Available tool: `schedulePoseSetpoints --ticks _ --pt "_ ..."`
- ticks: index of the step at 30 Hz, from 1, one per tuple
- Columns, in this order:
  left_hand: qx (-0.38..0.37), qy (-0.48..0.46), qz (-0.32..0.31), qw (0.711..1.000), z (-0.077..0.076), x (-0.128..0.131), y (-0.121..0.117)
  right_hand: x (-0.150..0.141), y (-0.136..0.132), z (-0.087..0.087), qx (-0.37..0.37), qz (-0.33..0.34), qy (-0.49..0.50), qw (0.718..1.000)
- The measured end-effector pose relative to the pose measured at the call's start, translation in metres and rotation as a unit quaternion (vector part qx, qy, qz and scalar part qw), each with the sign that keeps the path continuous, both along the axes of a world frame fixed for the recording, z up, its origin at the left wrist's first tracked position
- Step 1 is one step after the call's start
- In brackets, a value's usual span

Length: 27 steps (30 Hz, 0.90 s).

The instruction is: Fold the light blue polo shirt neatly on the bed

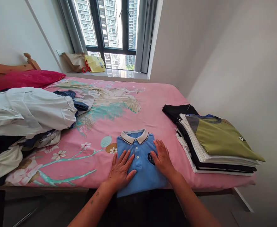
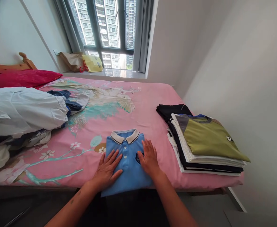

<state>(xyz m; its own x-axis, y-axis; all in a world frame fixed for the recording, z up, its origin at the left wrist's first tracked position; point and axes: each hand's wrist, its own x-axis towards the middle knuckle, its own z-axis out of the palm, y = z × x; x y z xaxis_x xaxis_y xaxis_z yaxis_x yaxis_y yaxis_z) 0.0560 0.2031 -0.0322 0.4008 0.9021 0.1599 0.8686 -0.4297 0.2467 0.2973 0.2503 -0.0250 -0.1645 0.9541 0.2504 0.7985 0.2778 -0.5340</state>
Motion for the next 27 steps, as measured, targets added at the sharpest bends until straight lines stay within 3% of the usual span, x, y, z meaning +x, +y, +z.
schedulePoseSetpoints --ticks 4,8,10,14,16,18,21,27 --pt "0.022 -0.034 0.076 0.996 -0.005 -0.005 -0.002 -0.014 0.003 0.000 -0.055 0.059 -0.014 0.997" --pt "0.030 -0.106 0.208 0.972 0.000 -0.017 -0.006 0.009 0.004 -0.021 -0.029 -0.080 0.161 0.983" --pt "0.001 -0.133 0.235 0.963 0.007 -0.023 -0.007 0.026 0.005 -0.026 -0.089 -0.128 0.232 0.960" --pt "-0.117 -0.215 0.242 0.939 0.027 -0.030 -0.003 0.043 0.012 -0.018 -0.230 -0.121 0.283 0.923" --pt "-0.187 -0.293 0.232 0.908 0.034 -0.029 0.004 0.040 0.017 -0.010 -0.297 -0.124 0.301 0.898" --pt "-0.265 -0.383 0.236 0.853 0.039 -0.027 0.013 0.034 0.024 -0.002 -0.349 -0.121 0.314 0.875" --pt "-0.346 -0.462 0.253 0.776 0.043 -0.022 0.024 0.024 0.031 0.006 -0.377 -0.104 0.320 0.863" --pt "-0.380 -0.550 0.224 0.709 0.042 -0.013 0.022 0.016 0.027 0.012 -0.387 -0.074 0.372 0.841"
